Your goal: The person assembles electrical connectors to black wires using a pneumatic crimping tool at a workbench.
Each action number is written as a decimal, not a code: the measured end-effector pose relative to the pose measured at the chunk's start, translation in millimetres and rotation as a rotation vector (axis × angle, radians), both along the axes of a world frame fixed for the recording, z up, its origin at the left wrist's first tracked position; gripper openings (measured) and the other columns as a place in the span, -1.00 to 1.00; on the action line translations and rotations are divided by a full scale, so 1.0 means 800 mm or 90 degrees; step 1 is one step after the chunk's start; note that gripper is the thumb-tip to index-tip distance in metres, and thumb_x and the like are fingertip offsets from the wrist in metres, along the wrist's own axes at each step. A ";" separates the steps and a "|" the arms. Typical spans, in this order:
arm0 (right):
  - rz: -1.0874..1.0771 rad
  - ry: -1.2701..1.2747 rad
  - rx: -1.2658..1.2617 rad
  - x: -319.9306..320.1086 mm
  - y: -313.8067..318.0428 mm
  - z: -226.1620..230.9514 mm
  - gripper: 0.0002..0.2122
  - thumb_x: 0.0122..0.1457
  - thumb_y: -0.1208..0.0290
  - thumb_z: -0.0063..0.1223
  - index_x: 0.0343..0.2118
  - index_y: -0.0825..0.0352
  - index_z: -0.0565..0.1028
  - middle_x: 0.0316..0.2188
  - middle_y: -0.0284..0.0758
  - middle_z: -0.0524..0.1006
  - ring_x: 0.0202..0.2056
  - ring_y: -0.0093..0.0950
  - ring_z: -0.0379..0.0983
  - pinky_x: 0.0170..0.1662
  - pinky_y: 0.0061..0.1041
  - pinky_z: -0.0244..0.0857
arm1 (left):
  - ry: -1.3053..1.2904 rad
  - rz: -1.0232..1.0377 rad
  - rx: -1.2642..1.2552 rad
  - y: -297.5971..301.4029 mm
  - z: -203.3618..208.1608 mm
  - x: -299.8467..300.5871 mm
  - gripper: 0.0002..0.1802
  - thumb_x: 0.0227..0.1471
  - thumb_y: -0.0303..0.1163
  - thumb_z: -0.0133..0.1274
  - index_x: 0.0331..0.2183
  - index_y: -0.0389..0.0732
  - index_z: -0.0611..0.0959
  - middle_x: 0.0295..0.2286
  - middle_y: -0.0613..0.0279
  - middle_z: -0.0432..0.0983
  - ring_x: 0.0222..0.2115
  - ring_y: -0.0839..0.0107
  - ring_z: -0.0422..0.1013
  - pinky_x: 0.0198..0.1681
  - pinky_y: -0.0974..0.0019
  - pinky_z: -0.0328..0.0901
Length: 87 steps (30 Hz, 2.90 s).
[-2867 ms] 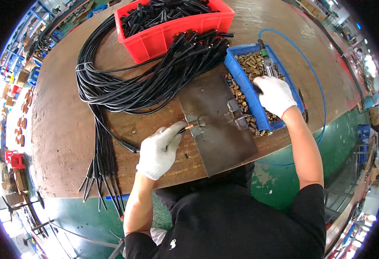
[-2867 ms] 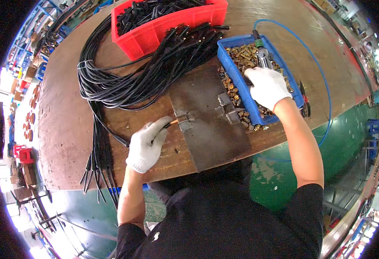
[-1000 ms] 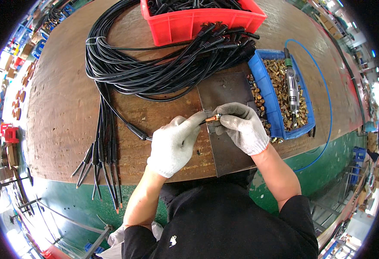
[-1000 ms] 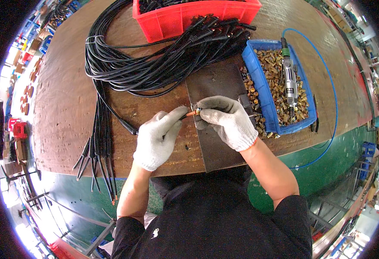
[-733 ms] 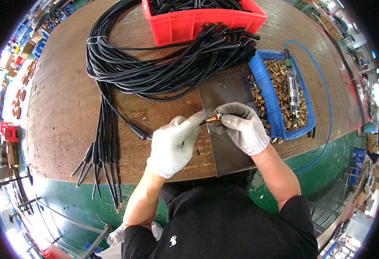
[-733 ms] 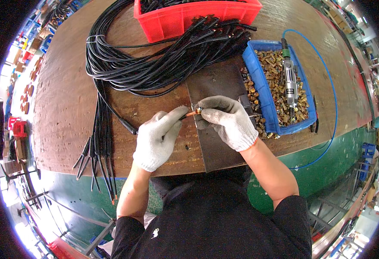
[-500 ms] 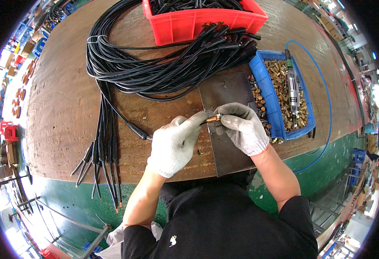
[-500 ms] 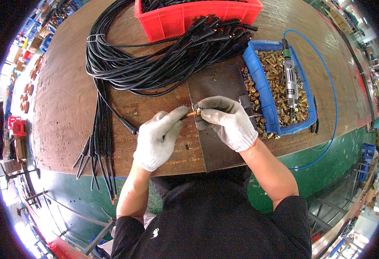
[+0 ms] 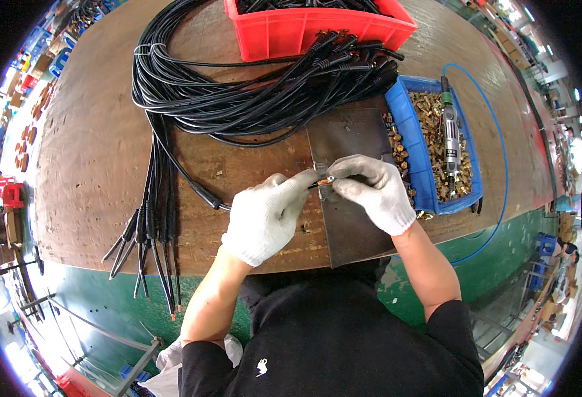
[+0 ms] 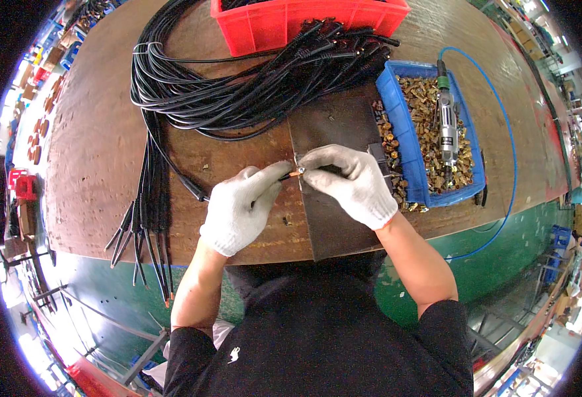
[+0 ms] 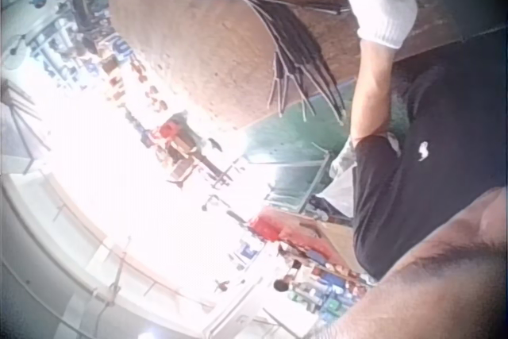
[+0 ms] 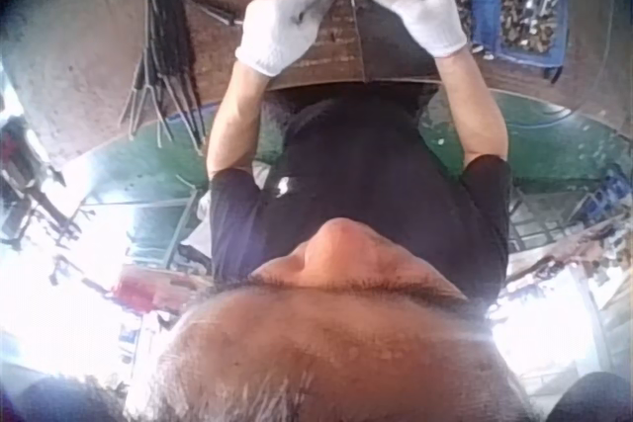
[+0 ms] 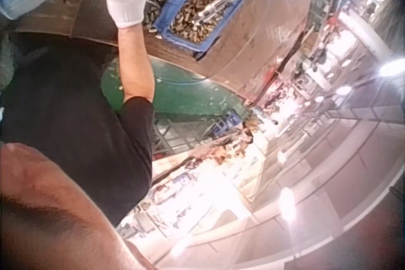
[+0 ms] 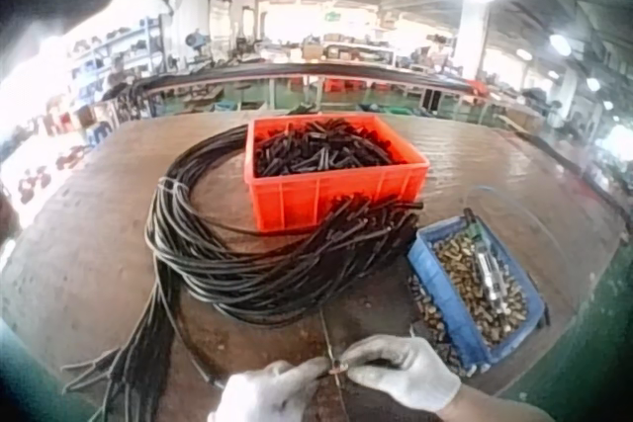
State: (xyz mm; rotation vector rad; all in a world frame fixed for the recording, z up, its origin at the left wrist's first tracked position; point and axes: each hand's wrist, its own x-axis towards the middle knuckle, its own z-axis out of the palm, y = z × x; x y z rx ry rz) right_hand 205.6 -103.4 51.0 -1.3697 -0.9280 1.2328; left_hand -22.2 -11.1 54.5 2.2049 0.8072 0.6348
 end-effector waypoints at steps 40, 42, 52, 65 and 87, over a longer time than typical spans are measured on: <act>0.188 -0.541 0.072 0.019 0.045 -0.010 -0.79 0.21 0.52 0.32 -0.09 0.31 0.72 -0.21 -0.21 0.72 -0.22 -0.34 0.69 -0.12 -0.42 0.54 | 0.132 0.029 0.060 0.007 -0.055 0.024 -0.84 0.21 -0.27 0.22 -0.22 -0.08 0.79 -0.36 0.03 0.69 -0.33 -0.01 0.64 -0.26 -0.01 0.51; 0.189 -0.577 0.109 0.016 0.046 -0.013 -0.81 0.20 0.51 0.34 -0.12 0.29 0.72 -0.23 -0.19 0.71 -0.25 -0.27 0.70 -0.16 -0.39 0.55 | 0.130 0.026 0.066 0.006 -0.055 0.023 -0.84 0.20 -0.28 0.23 -0.22 -0.08 0.79 -0.37 0.04 0.67 -0.33 -0.01 0.64 -0.26 -0.01 0.51; 0.142 -0.659 0.211 0.019 0.038 0.002 -0.86 0.23 0.42 0.32 -0.16 0.23 0.71 -0.26 -0.17 0.71 -0.26 -0.12 0.69 -0.19 -0.25 0.58 | 0.078 0.043 0.083 0.006 -0.059 0.028 -0.86 0.17 -0.33 0.25 -0.21 -0.04 0.80 -0.36 0.11 0.64 -0.32 -0.01 0.62 -0.24 0.01 0.50; -0.269 -0.955 -0.348 0.216 -0.016 0.046 -0.25 0.21 0.15 0.27 0.47 0.10 0.26 0.01 0.09 0.66 0.03 0.14 0.61 0.15 0.01 0.43 | 0.078 0.034 0.090 0.009 -0.062 0.024 -0.86 0.18 -0.30 0.25 -0.22 -0.05 0.81 -0.36 0.10 0.66 -0.31 0.00 0.63 -0.24 0.03 0.49; 0.011 0.172 0.361 0.026 0.067 0.030 -0.74 0.31 0.51 0.14 0.03 0.24 0.48 -0.20 -0.15 0.56 -0.34 -0.28 0.61 -0.28 -0.17 0.57 | 0.075 0.043 0.081 0.007 -0.063 0.028 -0.85 0.17 -0.32 0.28 -0.21 -0.07 0.83 -0.34 0.12 0.69 -0.30 0.02 0.63 -0.21 0.08 0.50</act>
